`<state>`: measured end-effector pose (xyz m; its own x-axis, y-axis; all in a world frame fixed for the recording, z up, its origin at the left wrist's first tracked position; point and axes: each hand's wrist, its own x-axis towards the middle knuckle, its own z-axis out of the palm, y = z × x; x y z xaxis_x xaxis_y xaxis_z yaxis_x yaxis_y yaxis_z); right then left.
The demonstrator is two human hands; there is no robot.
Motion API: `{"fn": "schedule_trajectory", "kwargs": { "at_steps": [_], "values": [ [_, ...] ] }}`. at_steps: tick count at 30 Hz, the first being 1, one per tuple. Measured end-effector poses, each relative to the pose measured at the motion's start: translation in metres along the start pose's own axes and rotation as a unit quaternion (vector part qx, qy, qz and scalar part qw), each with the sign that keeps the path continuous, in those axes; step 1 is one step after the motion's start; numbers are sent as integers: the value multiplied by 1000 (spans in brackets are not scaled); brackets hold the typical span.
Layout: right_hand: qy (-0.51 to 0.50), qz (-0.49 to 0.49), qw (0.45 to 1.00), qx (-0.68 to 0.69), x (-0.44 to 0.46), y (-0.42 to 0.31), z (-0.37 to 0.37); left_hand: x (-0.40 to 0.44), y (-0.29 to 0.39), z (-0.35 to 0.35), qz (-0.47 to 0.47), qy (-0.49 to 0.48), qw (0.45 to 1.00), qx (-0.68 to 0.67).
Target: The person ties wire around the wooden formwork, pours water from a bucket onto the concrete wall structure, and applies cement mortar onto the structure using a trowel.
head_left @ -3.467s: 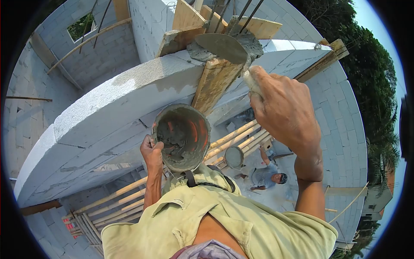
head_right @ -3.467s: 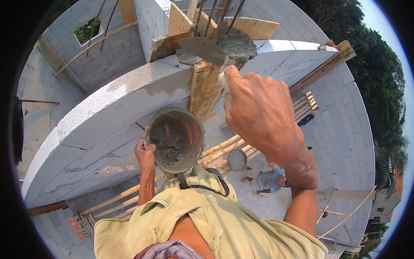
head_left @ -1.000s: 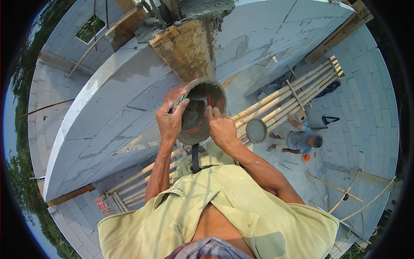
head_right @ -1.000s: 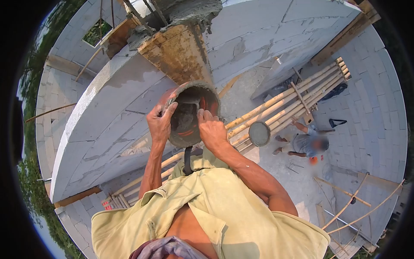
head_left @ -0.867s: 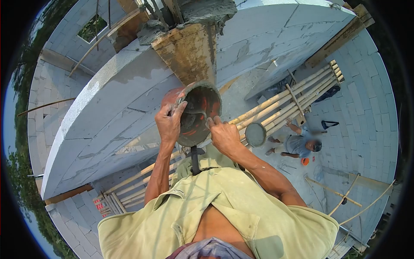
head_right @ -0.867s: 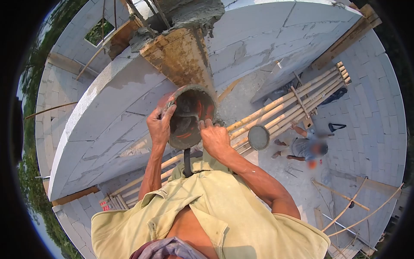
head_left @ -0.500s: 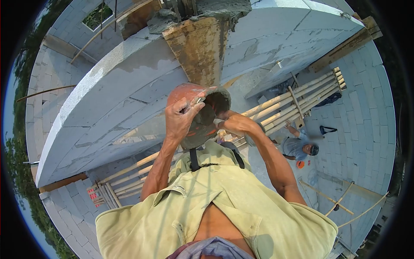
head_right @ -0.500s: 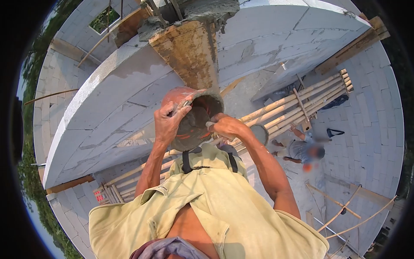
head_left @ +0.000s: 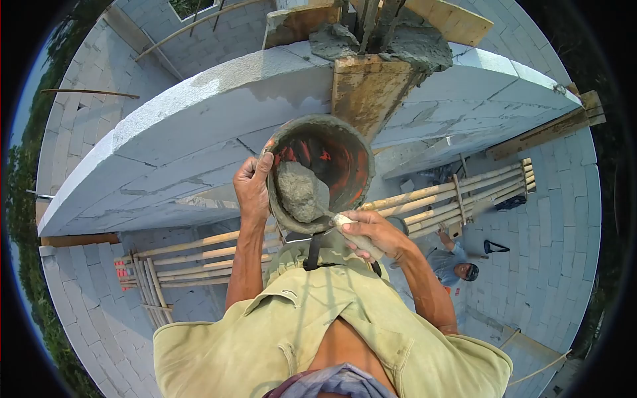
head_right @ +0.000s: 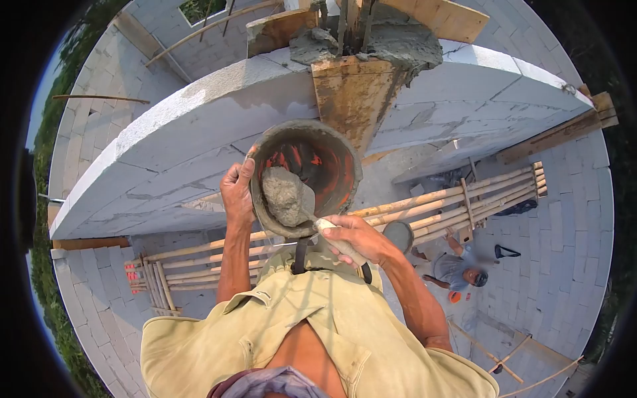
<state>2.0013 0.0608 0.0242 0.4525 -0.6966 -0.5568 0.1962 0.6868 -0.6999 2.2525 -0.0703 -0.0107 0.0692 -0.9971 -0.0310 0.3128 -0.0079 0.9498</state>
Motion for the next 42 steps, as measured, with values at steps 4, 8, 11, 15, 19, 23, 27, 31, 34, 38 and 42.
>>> {"fn": "schedule_trajectory", "kwargs": {
  "at_steps": [4, 8, 11, 15, 19, 23, 27, 31, 34, 38, 42],
  "values": [
    [-18, -52, 998, -2, -29, -53, 44, 10, 16, -14, -38, 47, 988, -142],
    [-55, -137, 989, 21, -51, -108, 70, 12, 7, -46, -42, 41, 984, -169],
    [-129, -215, 951, 180, -40, -145, 70, 8, 7, -55, -15, 13, 989, -148],
    [-345, -302, 791, 406, 26, -178, 31, 4, 9, -61, -16, 26, 995, -92],
    [-355, -339, 782, 384, 14, -174, 37, 10, 5, -61, 11, 55, 997, -50],
    [-138, -356, 913, 146, -34, -140, 44, 5, 13, -60, -31, 61, 997, -28],
    [111, -206, 954, -189, -44, -90, 35, 9, 6, -47, -12, 37, 999, 18],
    [298, -193, 699, -622, 8, -39, 35, 5, -1, -12, -5, -50, 993, 108],
    [403, -161, 602, -670, 58, 15, 44, 0, 4, 20, 21, -120, 983, 138],
    [313, -136, 615, -711, 43, 36, 36, 11, -9, 25, 61, -141, 971, 181],
    [395, -138, 619, -665, 55, 32, 20, -8, -9, 47, 99, -189, 948, 235]
  ]
}}
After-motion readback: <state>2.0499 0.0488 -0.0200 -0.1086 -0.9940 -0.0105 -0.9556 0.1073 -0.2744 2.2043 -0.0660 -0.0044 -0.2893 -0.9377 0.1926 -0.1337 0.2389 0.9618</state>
